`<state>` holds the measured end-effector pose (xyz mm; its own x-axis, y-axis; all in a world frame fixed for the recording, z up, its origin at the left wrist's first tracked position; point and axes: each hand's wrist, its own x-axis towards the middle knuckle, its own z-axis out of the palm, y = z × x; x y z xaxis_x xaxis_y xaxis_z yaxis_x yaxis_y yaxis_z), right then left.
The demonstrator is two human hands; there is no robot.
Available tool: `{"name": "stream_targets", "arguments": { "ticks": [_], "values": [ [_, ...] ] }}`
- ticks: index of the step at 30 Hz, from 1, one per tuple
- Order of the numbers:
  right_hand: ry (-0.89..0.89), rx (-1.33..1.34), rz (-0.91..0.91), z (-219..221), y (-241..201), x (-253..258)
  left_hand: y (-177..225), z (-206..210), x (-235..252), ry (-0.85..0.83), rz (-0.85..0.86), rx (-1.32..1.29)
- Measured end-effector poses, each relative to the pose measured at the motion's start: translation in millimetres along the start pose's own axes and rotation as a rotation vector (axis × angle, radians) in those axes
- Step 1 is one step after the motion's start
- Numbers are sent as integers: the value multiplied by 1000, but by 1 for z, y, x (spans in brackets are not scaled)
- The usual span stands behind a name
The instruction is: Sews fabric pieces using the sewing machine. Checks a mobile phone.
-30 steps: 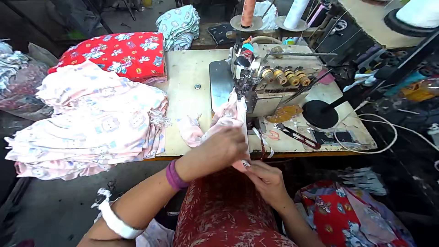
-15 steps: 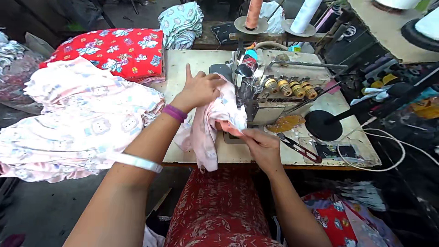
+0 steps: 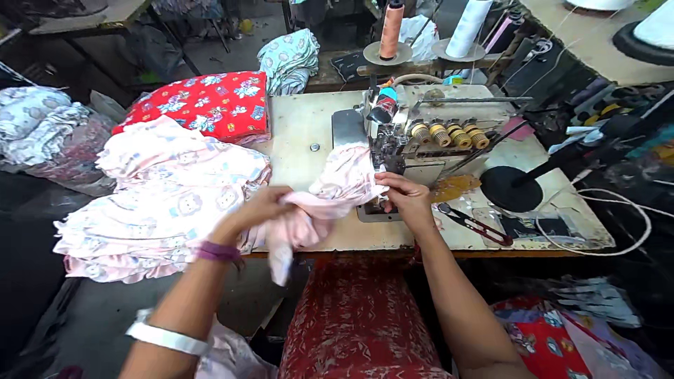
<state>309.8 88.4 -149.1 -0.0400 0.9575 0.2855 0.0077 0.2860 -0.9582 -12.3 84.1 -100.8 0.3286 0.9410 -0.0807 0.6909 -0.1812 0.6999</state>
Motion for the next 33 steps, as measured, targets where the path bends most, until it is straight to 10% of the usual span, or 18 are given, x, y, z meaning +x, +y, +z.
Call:
{"name": "stream_targets", "arguments": {
  "ticks": [4,9,12,20,28,33],
  "values": [
    [1,-37,-2,3,2,-2,-18,-93,-3,456,-278,439],
    [54,36,-15,9,6,-3,24,20,11,748,403,421],
    [29,13,-1,7,3,-2,24,102,38,675,732,455],
    [-19,-117,-165,-2,18,-6,90,108,0,88,903,366],
    [-96,-325,-405,-11,5,-79,83,108,13,107,929,202],
    [-63,-288,-386,-6,1,-50,69,73,84,250,633,341]
  ]
}}
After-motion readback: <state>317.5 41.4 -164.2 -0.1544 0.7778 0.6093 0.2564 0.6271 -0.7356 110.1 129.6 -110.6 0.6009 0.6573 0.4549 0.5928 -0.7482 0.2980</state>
